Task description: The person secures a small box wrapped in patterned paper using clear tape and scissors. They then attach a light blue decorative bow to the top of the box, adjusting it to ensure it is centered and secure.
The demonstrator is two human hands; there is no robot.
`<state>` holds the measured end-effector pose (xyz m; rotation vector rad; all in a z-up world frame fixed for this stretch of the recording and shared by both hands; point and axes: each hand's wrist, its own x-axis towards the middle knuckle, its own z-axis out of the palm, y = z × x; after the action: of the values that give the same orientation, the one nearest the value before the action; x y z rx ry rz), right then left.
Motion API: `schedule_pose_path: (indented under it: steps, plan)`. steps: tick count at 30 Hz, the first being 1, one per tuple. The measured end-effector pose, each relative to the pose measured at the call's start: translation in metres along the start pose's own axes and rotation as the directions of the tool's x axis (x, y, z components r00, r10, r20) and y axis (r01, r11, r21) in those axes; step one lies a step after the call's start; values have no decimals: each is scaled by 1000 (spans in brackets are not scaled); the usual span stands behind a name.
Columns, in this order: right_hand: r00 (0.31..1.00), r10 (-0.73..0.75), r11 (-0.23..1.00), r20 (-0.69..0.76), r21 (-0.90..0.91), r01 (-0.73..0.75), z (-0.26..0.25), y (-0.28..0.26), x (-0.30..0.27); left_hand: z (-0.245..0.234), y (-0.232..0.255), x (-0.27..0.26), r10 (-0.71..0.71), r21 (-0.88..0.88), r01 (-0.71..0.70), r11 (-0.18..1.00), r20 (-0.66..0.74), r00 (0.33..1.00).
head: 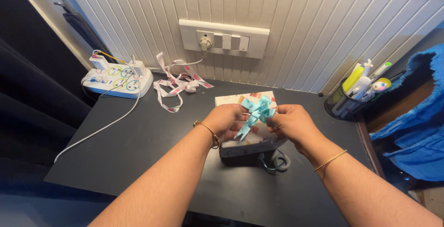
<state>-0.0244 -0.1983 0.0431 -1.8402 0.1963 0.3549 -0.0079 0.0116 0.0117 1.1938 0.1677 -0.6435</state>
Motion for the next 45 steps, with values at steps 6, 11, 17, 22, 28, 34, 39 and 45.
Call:
schedule_pose_path:
  steps: [6, 11, 17, 22, 28, 34, 39, 45]
  plan:
    - [1000, -12, 1000, -23, -27, 11, 5, 1, 3, 3, 5, -4, 14, 117, -12, 993, -20, 1000]
    - [993, -72, 996, 95, 68, 65, 2, 1, 0, -6, -1, 14, 80, 207, -55, 977, -115, 990]
    - [982, -136, 988, 132, 93, 125, -12, 2, 0, -15, 7, 2, -7, 173, 37, 984, -171, 985]
    - [980, -199, 963, 30, -180, 201, -14, 1, 1, -18, 9, 0, -23, 144, 46, 988, -158, 987]
    - [980, -179, 932, -91, -333, 140, -28, 10, 6, -27, 10, -3, -29, 70, 39, 997, -140, 990]
    - [970, -242, 912, -36, -350, 214, -68, 33, 14, -26, 4, 4, 37, 69, -16, 997, -313, 949]
    - [997, -18, 905, 72, -424, 46, -87, 58, 14, -3, -8, 14, 54, 161, 11, 987, -393, 918]
    - [950, 214, 939, 228, -317, -136, -78, 57, -12, 23, -10, 24, 53, 78, -19, 997, -471, 880]
